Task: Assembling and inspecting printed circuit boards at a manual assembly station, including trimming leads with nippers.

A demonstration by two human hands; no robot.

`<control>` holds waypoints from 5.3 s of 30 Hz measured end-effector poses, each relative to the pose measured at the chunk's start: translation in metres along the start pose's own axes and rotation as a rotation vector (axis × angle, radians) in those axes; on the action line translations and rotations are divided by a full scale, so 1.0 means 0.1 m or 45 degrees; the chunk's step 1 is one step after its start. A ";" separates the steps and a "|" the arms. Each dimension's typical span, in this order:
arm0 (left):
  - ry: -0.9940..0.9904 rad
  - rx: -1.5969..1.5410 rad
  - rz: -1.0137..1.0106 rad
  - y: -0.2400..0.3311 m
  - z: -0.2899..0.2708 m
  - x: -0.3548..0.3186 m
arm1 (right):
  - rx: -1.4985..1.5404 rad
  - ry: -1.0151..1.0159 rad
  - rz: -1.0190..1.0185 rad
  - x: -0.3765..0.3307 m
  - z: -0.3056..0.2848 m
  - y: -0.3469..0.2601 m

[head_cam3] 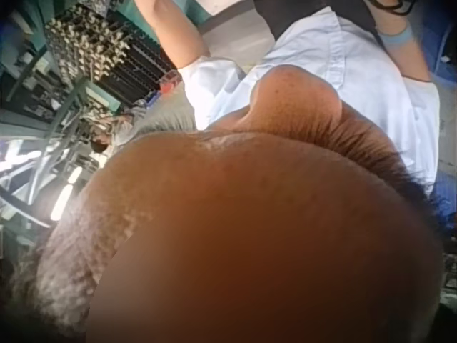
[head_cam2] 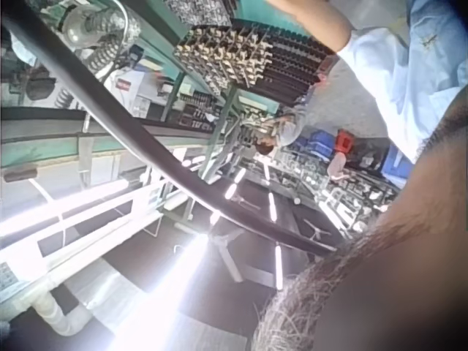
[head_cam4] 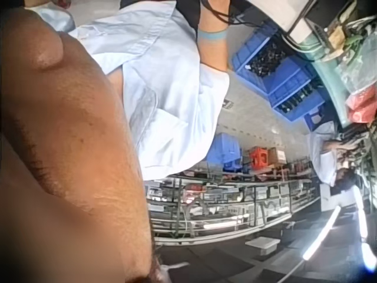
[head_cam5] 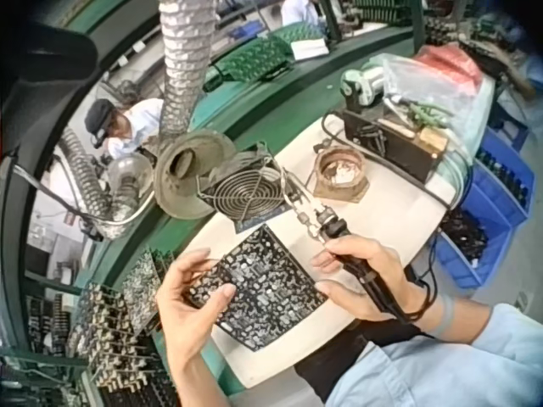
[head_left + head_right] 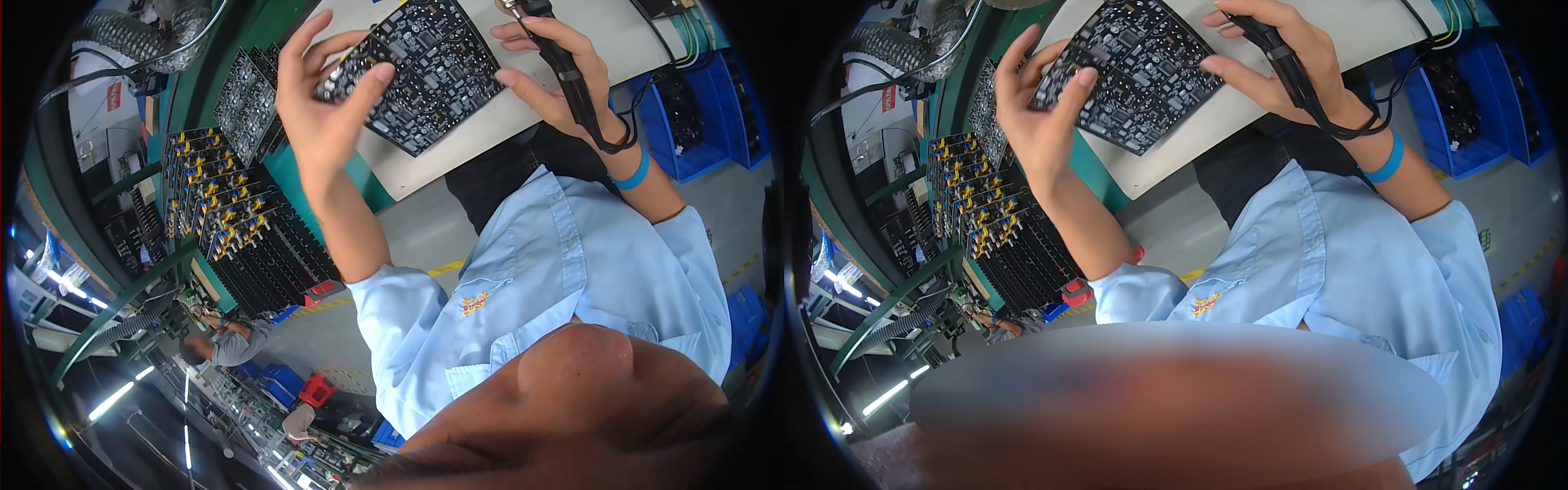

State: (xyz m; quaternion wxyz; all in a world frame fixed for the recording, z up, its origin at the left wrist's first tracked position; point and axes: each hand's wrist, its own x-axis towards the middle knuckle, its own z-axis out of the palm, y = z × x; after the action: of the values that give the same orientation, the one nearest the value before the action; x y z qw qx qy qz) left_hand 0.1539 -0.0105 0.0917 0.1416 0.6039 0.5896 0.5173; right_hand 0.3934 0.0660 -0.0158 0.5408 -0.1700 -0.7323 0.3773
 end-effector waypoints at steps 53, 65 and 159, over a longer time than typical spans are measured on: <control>0.347 0.053 0.214 -0.52 0.14 -1.33 | 0.419 -0.260 -0.242 -0.06 0.22 -0.02; 0.271 0.057 0.255 -0.44 0.10 -1.21 | 0.304 -0.285 -0.253 -0.02 0.19 -0.07; 0.202 0.051 0.344 -0.64 0.03 -1.19 | 0.321 -0.315 -0.103 -0.01 0.44 -0.07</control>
State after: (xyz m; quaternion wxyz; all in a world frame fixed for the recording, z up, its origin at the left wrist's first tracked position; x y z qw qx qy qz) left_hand 0.1474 -0.0942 -0.0142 0.0116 0.6377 0.5225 0.5659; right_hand 0.3548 0.0449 -0.0172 0.4784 -0.0235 -0.7464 0.4620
